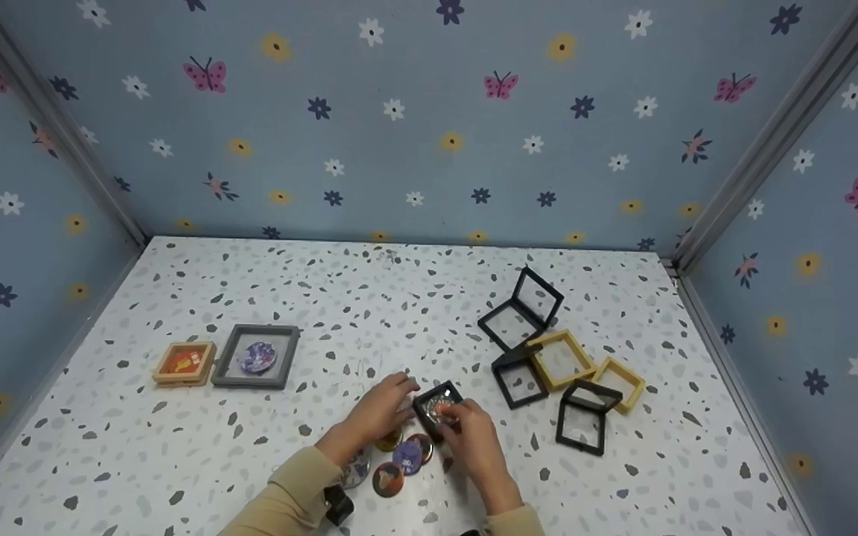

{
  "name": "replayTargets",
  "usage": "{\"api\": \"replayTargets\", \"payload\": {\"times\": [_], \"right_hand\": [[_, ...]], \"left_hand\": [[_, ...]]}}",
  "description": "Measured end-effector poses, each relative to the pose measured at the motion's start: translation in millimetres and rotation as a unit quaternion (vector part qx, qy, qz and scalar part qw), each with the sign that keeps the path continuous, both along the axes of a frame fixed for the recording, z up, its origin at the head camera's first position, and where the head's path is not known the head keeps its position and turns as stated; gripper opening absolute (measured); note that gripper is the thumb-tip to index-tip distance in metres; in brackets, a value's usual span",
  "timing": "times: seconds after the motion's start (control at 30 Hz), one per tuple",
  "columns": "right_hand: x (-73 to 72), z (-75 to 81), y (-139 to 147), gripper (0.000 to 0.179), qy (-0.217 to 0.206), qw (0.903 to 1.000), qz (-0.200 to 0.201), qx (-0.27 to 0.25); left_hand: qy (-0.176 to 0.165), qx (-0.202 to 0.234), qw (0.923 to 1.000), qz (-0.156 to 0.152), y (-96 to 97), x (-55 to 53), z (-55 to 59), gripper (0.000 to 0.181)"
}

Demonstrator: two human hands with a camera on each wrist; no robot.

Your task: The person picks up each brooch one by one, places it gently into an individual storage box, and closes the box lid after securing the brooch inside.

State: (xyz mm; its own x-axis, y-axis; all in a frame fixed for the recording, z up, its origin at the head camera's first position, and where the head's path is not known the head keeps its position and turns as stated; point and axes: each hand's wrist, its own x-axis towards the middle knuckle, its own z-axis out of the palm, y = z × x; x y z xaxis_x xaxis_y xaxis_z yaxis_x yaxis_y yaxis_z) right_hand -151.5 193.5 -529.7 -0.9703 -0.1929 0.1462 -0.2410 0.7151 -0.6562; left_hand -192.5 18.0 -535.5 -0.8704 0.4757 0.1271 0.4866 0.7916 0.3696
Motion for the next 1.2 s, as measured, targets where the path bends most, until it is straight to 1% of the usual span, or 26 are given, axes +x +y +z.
{"api": "replayTargets", "payload": {"times": [0.07,0.13,0.23,0.33,0.4,0.47,0.53,0.67,0.73,0.83,0.93,1.07,1.13,1.2], "right_hand": [[-1.9,2.9,5.9,0.017,0.011,0.9999,0.0,0.004],[-4.0,5.1,12.2,0.016,0.026,0.9996,0.005,0.01],[-6.7,7.7,22.0,0.015,0.055,0.998,0.021,0.024],[-9.8,9.9,31.9,0.016,0.086,0.9946,0.037,0.046],[-12.3,12.2,38.4,0.018,0.104,0.9915,0.044,0.065],[-15.0,15.9,45.0,0.018,0.114,0.9889,0.045,0.085],[-19.0,20.7,51.4,0.018,0.119,0.9869,0.044,0.1],[-28.5,32.5,63.7,0.02,0.133,0.9824,0.037,0.125],[-33.9,39.0,69.5,0.021,0.145,0.9785,0.033,0.143],[-42.0,48.5,78.4,0.023,0.149,0.9736,0.026,0.171],[-54.2,56.1,86.3,0.023,0.164,0.9626,0.027,0.214],[-70.1,60.7,93.0,0.025,0.177,0.9439,0.033,0.277],[-75.5,61.4,94.4,0.025,0.168,0.9397,0.037,0.296],[-80.1,61.7,95.7,0.025,0.156,0.9365,0.04,0.311]], "left_hand": [[0.004,-0.001,0.9999,-0.011,0.2,0.7,2.9,0.025],[0.011,-0.006,0.9995,-0.029,0.7,1.4,5.1,0.024],[0.047,-0.025,0.9964,-0.066,2.1,1.8,6.6,0.018],[0.084,-0.044,0.9905,-0.099,3.5,1.9,6.1,0.016],[0.103,-0.053,0.9864,-0.117,4.5,1.7,5.4,0.015],[0.113,-0.06,0.9828,-0.133,5.6,1.7,4.6,0.012],[0.132,-0.075,0.9772,-0.149,6.7,1.8,4.4,0.009],[0.155,-0.108,0.9673,-0.169,7.8,2.6,5.8,0.01],[0.157,-0.123,0.9644,-0.174,8.2,2.9,6.9,0.012],[0.152,-0.132,0.9633,-0.178,8.7,2.7,7.8,0.013],[0.147,-0.142,0.9617,-0.183,8.5,2.1,9.0,0.011],[0.141,-0.157,0.9593,-0.188,7.2,1.2,10.6,0.019],[0.138,-0.159,0.9588,-0.19,6.2,0.9,11.0,0.025],[0.147,-0.168,0.9551,-0.194,5.2,0.3,11.4,0.029]]}}
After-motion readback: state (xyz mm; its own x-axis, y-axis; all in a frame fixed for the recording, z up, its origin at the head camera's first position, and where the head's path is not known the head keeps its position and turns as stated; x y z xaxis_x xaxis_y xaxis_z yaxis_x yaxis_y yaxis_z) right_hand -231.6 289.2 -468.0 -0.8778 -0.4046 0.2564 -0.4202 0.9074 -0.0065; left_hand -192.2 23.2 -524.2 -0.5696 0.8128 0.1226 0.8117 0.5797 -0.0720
